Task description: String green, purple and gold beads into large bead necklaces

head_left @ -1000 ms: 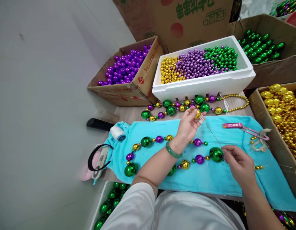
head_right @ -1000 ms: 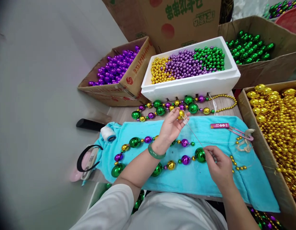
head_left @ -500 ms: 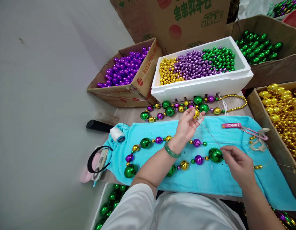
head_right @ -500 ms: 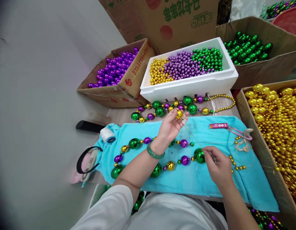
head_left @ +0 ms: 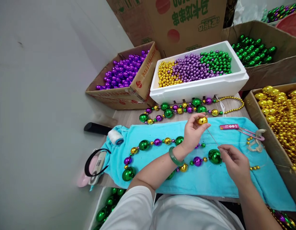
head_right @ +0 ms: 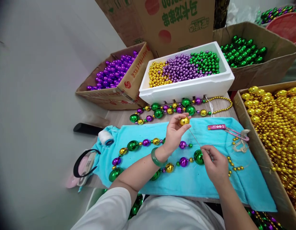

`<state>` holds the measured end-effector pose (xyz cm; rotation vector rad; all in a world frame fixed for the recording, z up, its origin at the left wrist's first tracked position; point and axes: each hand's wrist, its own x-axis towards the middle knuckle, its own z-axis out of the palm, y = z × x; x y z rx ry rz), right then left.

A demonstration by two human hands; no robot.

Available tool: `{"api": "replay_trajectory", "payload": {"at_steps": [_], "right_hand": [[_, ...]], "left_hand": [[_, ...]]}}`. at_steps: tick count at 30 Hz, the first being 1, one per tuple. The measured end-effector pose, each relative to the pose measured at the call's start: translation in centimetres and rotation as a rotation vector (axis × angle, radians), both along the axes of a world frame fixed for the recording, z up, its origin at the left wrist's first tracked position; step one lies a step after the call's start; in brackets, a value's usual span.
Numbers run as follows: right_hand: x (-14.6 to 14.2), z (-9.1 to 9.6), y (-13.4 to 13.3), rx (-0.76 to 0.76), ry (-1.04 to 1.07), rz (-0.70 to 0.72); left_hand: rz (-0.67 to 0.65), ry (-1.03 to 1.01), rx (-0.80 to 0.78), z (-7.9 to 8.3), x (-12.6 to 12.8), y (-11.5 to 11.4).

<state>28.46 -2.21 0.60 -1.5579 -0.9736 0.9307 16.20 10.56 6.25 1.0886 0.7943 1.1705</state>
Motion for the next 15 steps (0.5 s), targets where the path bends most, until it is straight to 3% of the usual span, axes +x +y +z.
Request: {"api": "replay_trajectory", "payload": {"at_steps": [4,7,9,12,15], "right_hand": [[-0.2,0.0,0.7,0.024,0.111,-0.037],[0.0,-0.2,1.3,0.08,0.211,-0.126],[0.3,-0.5,1.5,0.106,0.233,-0.182],[0.6,-1.3,1.5,0.102,0.249,-0.185],[0.5,-1.9,1.6,0.096,0.267,-0.152]], "left_hand": [[-0.144,0.161,0.089,-0.4,0.4,-1.7],[-0.288,0.369,0.314,0.6,0.1,-0.7],[-0.206,0.481,0.509,1.9,0.3,2.2],[0.078,0.68,0.7,4.2,2.3,9.8],[0.027,0.982,0.735,5.7,6.0,18.2]]}}
